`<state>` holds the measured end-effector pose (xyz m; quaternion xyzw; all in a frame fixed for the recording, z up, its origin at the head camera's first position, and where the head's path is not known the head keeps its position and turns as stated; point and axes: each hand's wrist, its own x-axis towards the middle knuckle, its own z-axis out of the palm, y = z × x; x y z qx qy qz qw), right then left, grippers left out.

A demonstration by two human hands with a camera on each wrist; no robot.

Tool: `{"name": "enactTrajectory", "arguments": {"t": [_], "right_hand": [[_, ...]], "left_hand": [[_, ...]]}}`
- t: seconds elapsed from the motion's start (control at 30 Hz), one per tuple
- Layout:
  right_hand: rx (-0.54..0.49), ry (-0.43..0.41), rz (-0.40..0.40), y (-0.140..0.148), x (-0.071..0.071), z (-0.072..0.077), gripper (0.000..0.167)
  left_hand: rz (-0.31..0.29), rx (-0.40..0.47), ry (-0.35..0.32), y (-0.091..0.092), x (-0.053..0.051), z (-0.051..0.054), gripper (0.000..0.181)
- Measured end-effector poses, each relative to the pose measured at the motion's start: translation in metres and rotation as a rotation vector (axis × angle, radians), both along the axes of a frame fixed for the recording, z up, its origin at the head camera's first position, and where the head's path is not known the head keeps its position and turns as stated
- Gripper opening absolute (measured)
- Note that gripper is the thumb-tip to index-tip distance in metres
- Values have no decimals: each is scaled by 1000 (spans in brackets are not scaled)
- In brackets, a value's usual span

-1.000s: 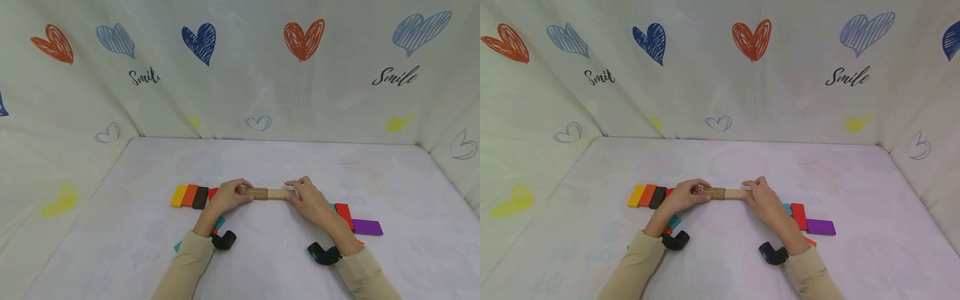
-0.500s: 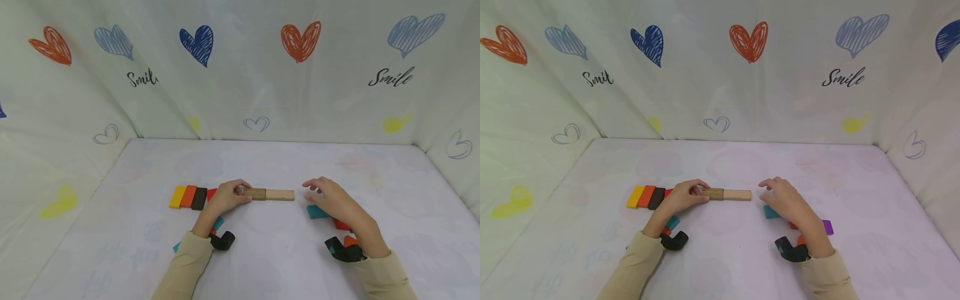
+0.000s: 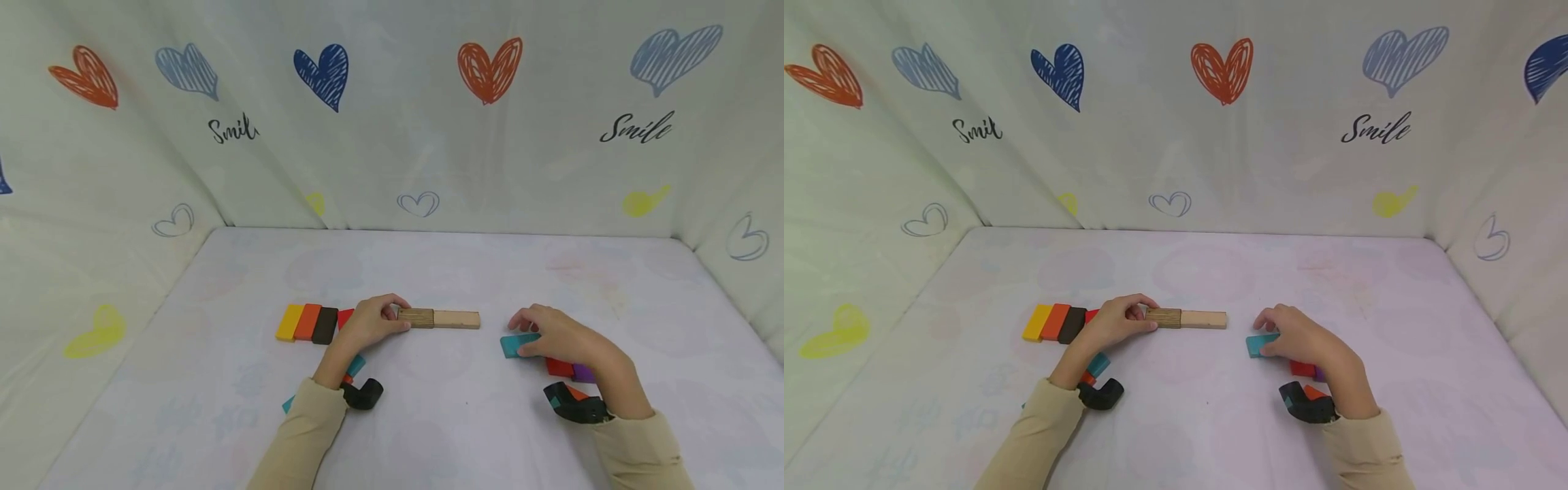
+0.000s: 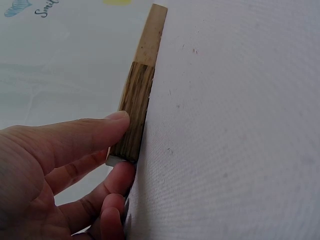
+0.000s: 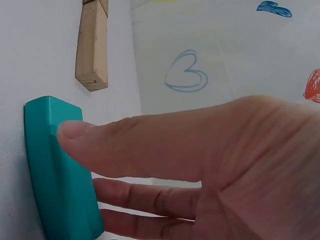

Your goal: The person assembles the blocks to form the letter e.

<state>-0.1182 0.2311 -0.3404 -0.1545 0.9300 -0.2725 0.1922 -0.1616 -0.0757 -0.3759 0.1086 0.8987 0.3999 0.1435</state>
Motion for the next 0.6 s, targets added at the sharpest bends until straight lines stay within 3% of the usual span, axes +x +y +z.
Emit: {"name": "enactTrajectory", "arguments": {"t": [0.6], "right_hand": [[35,-9,16,2,-2,-11,34]], "left_hand": [[-11,10,15,-1,0,-1,28]]}}
